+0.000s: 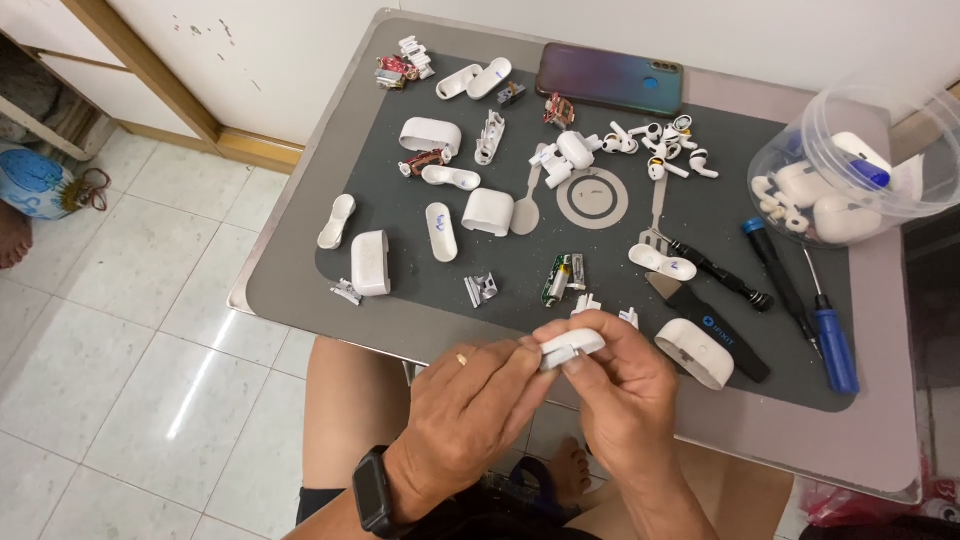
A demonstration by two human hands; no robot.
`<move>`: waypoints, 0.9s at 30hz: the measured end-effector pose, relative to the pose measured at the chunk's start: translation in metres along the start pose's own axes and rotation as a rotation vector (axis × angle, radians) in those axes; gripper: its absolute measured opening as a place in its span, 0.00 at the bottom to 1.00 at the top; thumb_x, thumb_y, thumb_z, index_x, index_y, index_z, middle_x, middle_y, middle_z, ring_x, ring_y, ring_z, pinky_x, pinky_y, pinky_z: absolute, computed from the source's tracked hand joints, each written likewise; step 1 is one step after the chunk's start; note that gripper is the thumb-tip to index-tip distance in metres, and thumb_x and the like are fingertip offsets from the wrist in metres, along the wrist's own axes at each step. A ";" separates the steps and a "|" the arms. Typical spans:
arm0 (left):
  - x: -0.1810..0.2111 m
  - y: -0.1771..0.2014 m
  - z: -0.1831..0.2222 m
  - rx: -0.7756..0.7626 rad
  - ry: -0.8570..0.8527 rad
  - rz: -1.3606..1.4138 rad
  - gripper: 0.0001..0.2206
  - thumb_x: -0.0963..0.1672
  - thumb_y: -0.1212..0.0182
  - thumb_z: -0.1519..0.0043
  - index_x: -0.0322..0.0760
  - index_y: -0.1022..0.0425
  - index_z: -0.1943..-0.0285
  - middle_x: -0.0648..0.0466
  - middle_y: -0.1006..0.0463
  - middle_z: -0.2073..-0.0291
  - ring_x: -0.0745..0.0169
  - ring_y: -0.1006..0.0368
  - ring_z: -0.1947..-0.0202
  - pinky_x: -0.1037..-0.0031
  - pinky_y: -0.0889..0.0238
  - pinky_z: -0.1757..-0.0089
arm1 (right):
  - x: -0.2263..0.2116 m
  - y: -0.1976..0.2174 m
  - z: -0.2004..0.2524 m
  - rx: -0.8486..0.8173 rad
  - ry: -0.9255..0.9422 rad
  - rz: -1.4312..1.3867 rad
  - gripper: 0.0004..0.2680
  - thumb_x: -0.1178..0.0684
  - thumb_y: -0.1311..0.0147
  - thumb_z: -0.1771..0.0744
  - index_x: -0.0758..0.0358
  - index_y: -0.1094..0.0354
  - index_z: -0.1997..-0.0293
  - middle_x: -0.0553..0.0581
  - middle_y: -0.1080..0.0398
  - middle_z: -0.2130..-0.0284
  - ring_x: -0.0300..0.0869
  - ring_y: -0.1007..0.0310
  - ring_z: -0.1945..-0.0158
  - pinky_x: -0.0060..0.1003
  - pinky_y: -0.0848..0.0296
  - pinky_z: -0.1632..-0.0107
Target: A person is seen assembling the internal components of an earbud charging case, carefully fitting small parts together by hand.
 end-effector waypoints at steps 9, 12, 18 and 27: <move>0.002 0.007 -0.005 -0.060 0.006 0.053 0.12 0.43 0.38 0.31 0.27 0.25 0.44 0.50 0.21 0.63 0.58 0.27 0.68 0.69 0.25 0.65 | 0.010 0.014 -0.005 -0.290 -0.050 -0.396 0.07 0.59 0.51 0.28 0.57 0.31 0.44 0.62 0.23 0.53 0.63 0.33 0.33 0.53 0.37 0.31; -0.001 0.004 -0.003 -0.037 -0.038 -0.014 0.10 0.44 0.37 0.31 0.29 0.23 0.49 0.52 0.22 0.64 0.60 0.28 0.71 0.72 0.28 0.69 | 0.014 0.017 -0.007 -0.291 -0.077 -0.415 0.07 0.60 0.53 0.28 0.60 0.31 0.44 0.63 0.23 0.52 0.63 0.30 0.37 0.55 0.35 0.32; 0.000 0.003 -0.005 -0.045 -0.026 0.074 0.09 0.41 0.35 0.33 0.26 0.27 0.54 0.48 0.24 0.66 0.58 0.31 0.72 0.69 0.27 0.68 | 0.018 0.019 -0.007 -0.252 -0.072 -0.392 0.07 0.60 0.49 0.29 0.62 0.30 0.45 0.62 0.24 0.56 0.48 0.27 0.49 0.42 0.31 0.43; -0.008 -0.007 0.014 -0.123 0.282 0.107 0.07 0.41 0.41 0.32 0.39 0.22 0.48 0.56 0.17 0.60 0.61 0.22 0.67 0.74 0.30 0.65 | 0.015 -0.003 -0.003 0.105 -0.052 -0.083 0.12 0.65 0.45 0.34 0.74 0.30 0.45 0.71 0.21 0.57 0.52 0.20 0.54 0.44 0.18 0.49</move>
Point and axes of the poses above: each hand's wrist, its own z-axis away from the middle knuckle, its own y-axis out of the back of the hand, x = y × z, the point moved 2 cm from there along -z, towards the middle knuckle
